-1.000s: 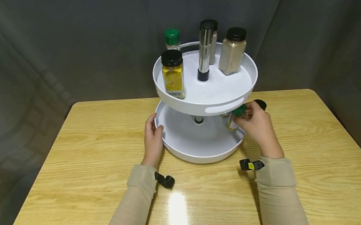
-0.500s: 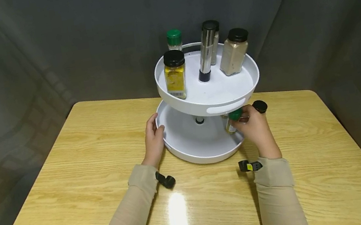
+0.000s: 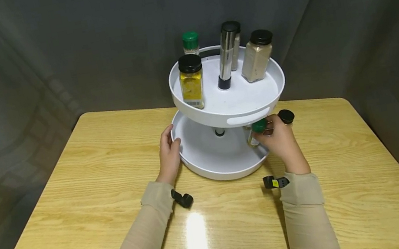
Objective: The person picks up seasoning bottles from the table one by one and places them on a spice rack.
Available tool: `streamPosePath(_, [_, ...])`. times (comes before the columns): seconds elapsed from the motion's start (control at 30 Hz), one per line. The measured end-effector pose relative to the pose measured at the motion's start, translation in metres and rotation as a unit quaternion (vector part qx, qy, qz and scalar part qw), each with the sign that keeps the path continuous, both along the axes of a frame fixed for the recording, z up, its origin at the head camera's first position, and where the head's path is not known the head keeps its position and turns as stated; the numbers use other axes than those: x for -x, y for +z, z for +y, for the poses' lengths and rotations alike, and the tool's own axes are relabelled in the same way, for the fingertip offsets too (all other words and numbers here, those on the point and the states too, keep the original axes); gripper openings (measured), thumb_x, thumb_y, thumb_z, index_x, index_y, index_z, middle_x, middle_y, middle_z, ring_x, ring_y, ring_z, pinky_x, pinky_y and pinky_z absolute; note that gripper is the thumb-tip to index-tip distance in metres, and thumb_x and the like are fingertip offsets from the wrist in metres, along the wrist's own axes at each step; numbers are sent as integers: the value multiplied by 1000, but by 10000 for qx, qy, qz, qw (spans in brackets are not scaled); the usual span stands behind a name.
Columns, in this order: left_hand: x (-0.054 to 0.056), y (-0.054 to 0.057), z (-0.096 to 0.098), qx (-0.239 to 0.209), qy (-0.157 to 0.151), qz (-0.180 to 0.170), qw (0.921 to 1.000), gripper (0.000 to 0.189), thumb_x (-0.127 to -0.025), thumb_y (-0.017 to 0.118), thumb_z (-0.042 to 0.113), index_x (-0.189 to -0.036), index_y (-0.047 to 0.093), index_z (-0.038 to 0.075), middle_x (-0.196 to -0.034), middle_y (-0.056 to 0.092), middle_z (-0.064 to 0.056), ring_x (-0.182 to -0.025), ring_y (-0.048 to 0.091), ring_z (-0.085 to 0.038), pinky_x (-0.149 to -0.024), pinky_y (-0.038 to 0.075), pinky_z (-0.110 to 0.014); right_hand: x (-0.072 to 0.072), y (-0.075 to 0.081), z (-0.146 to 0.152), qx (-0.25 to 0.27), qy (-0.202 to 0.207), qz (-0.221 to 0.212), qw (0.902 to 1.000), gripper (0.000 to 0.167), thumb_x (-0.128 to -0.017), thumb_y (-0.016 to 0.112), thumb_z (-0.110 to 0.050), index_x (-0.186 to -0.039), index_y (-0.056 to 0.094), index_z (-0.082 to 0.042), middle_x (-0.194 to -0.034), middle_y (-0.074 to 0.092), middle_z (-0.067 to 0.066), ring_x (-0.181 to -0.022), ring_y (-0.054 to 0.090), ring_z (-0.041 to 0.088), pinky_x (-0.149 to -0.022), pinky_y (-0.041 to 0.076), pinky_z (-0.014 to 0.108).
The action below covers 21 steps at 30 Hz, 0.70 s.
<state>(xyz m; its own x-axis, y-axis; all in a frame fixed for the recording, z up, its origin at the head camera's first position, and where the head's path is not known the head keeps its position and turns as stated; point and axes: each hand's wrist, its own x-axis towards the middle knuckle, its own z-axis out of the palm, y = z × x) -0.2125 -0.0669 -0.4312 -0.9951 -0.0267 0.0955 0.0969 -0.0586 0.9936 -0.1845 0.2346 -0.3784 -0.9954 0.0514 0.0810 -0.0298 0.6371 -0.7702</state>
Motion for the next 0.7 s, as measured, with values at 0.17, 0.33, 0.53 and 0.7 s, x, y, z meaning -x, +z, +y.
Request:
streamPosePath(0.17, [-1, 1, 0, 33, -17, 4, 10000, 51, -104, 42, 1, -155, 33, 1, -166, 22, -15, -152, 25, -28, -121, 29, -31, 0, 0, 0, -9, 77, 9, 10000, 55, -93, 67, -6, -135, 40, 15, -127, 53, 35, -119, 55, 49, -102, 51, 57])
streamPosePath(0.33, [-1, 1, 0, 106, -4, -45, 9999, 52, -105, 42, 4, -155, 33, 2, -165, 24, -14, -151, 26, -27, -122, 29, -32, 0, -1, 0, -17, 53, -15, 10000, 55, -92, 68, -7, -135, 41, 14, -127, 54, 34, -118, 56, 48, -101, 52, 56])
streamPosePath(0.53, [-1, 2, 0, 114, 26, -88, 9999, 52, -105, 42, 2, -155, 33, 2, -165, 25, -14, -151, 28, -29, -121, 31, -34, 0, 0, 1, -56, 15, -95, 9999, 56, -93, 68, -9, -136, 41, 13, -128, 54, 33, -117, 56, 47, -100, 52, 56])
streamPosePath(0.7, [-3, 4, 1, 23, 13, -103, 9999, 52, -104, 42, 1, -155, 33, 1, -165, 25, -14, -150, 30, -31, -120, 34, -34, 0, 1, 2, -47, 45, -107, 9999, 56, -93, 68, -9, -137, 41, 13, -128, 54, 34, -118, 56, 48, -101, 52, 55])
